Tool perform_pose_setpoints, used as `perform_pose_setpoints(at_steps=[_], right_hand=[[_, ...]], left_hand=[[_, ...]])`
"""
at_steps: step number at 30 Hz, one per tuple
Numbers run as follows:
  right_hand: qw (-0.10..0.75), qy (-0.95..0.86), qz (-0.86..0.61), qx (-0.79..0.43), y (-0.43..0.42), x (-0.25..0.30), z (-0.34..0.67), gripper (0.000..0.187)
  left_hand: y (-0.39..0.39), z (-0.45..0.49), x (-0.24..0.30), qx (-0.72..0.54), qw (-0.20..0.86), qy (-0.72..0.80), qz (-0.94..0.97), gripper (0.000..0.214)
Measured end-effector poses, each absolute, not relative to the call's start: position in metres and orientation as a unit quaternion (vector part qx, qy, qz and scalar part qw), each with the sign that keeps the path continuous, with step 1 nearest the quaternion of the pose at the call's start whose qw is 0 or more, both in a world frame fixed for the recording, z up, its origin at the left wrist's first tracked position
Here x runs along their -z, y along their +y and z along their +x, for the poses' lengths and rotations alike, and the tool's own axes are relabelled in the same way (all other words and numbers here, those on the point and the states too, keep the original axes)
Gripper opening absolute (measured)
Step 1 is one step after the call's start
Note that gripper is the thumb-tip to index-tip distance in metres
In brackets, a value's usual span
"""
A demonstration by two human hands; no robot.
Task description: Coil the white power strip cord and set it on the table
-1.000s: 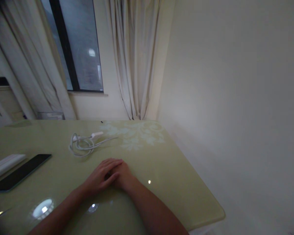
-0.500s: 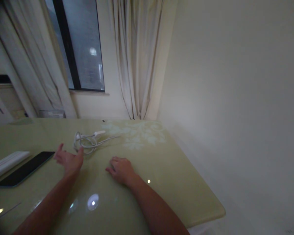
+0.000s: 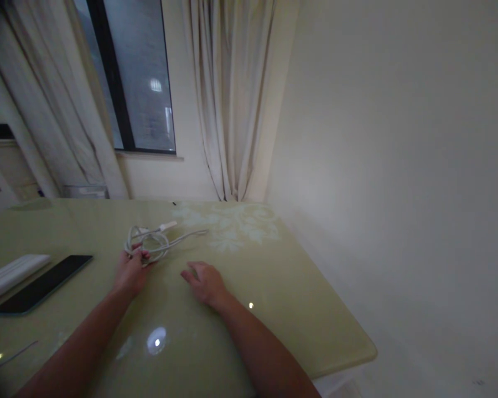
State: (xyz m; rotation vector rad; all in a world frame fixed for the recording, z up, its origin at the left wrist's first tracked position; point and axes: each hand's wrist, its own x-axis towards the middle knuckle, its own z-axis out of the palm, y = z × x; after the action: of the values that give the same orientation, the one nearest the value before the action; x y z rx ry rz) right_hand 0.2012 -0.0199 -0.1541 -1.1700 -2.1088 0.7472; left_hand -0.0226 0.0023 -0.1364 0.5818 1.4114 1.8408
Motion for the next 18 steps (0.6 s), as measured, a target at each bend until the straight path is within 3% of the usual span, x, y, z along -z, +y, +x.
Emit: perform_pose_setpoints(at_steps=[6,11,15,18], right_hand=[[0.468,-0.613,-0.426,-0.473,-0.007,0.158,0.193,0.063],[0.514,-0.380,-0.390,-0.663,-0.003,0.161,0.197,0.050],[0.555,-0.326,-0.385,-0.662,-0.003,0.167,0.196,0.044],[0.575,-0.409,-0.411,-0.577,-0.006,0.168,0.192,0.047]], left_hand=[[-0.026,0.016,0.129,-0.708,0.487,0.443,0.257,0.021],[-0.043,0.047,0.134,-0.624,0.615,0.369,0.312,0.037],[-0.043,0.052,0.140,-0.578,0.637,0.389,0.331,0.043],[-0.036,0.042,0.144,-0.595,0.572,0.466,0.319,0.041]])
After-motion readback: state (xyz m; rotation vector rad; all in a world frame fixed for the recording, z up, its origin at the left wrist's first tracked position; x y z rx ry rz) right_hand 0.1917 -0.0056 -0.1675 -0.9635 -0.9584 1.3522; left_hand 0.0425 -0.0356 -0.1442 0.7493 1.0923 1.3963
